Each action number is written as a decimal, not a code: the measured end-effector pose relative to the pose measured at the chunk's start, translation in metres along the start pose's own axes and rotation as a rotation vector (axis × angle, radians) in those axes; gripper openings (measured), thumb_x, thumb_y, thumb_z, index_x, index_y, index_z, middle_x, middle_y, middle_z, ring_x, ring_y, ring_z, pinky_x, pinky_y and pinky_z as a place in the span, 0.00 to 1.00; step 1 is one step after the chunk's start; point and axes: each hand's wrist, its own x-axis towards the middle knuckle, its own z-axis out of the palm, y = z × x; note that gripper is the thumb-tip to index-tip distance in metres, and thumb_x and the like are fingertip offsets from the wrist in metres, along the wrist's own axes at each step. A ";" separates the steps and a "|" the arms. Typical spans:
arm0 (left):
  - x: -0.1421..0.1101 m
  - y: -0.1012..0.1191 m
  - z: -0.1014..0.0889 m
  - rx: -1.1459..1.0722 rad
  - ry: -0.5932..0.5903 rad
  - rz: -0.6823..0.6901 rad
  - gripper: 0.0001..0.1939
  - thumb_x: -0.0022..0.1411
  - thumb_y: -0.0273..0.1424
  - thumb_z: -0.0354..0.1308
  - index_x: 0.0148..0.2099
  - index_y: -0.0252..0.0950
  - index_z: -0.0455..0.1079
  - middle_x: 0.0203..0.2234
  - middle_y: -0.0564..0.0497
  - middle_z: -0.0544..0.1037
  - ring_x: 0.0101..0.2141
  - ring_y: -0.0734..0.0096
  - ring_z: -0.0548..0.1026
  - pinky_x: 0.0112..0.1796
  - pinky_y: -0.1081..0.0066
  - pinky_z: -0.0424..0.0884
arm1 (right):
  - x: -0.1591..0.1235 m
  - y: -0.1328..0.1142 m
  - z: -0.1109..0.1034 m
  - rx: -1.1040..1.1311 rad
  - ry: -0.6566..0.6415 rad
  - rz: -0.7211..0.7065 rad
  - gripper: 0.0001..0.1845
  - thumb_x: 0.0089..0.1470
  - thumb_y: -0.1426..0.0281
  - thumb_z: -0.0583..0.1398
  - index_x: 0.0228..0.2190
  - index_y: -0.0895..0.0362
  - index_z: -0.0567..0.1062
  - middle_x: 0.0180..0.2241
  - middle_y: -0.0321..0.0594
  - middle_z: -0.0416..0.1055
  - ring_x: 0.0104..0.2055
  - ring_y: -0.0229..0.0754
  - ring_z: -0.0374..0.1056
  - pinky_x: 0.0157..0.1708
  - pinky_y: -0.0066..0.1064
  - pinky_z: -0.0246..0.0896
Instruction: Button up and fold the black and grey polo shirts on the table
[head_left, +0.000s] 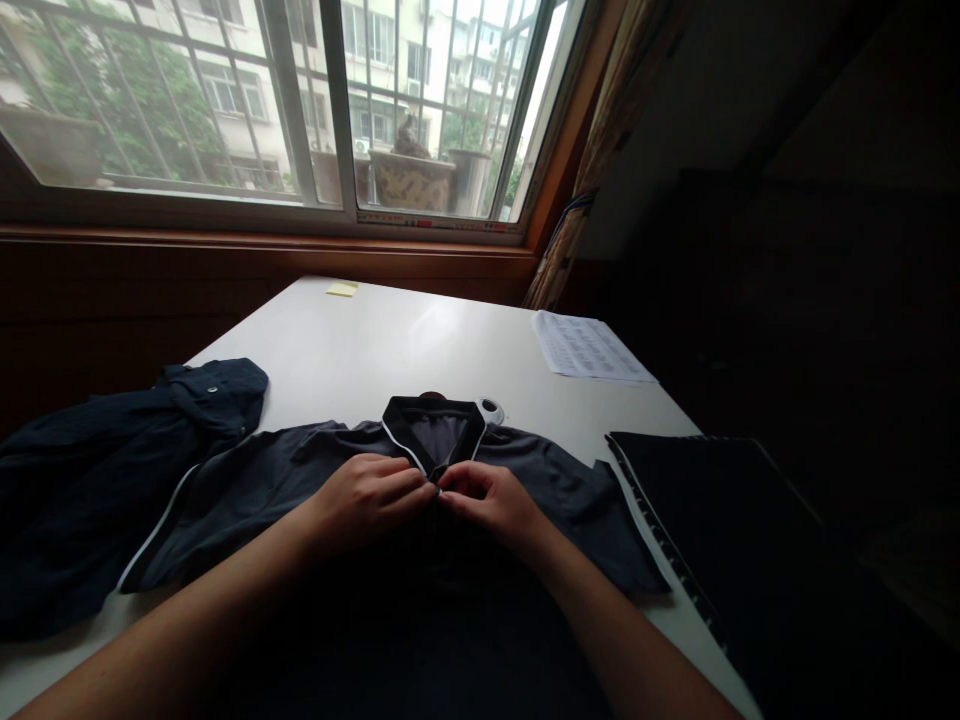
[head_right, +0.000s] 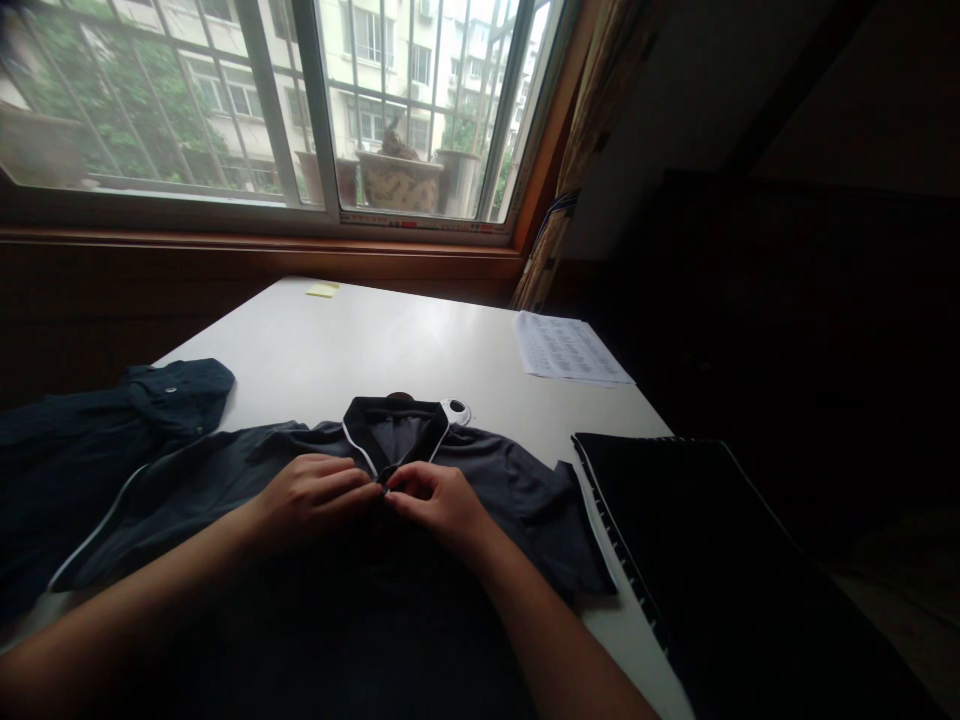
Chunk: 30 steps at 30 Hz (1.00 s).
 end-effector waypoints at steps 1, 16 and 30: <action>0.000 0.000 0.000 0.001 0.003 0.003 0.08 0.72 0.27 0.51 0.47 0.33 0.70 0.28 0.51 0.75 0.26 0.71 0.68 0.24 0.68 0.61 | 0.000 0.000 0.000 -0.005 0.000 0.000 0.16 0.52 0.59 0.68 0.38 0.56 0.80 0.26 0.34 0.73 0.27 0.36 0.65 0.27 0.27 0.58; -0.002 0.001 0.001 0.001 0.020 0.023 0.07 0.71 0.27 0.52 0.49 0.34 0.69 0.29 0.52 0.74 0.25 0.72 0.69 0.24 0.70 0.62 | 0.000 0.002 -0.001 0.026 -0.043 0.005 0.15 0.52 0.59 0.68 0.37 0.56 0.79 0.26 0.33 0.71 0.26 0.35 0.62 0.27 0.27 0.56; -0.001 0.001 0.001 0.010 0.009 0.037 0.08 0.71 0.27 0.52 0.49 0.34 0.69 0.28 0.52 0.74 0.25 0.72 0.68 0.23 0.69 0.61 | 0.000 -0.001 0.000 -0.087 -0.042 -0.019 0.12 0.52 0.62 0.67 0.36 0.56 0.79 0.24 0.32 0.70 0.25 0.33 0.60 0.25 0.25 0.52</action>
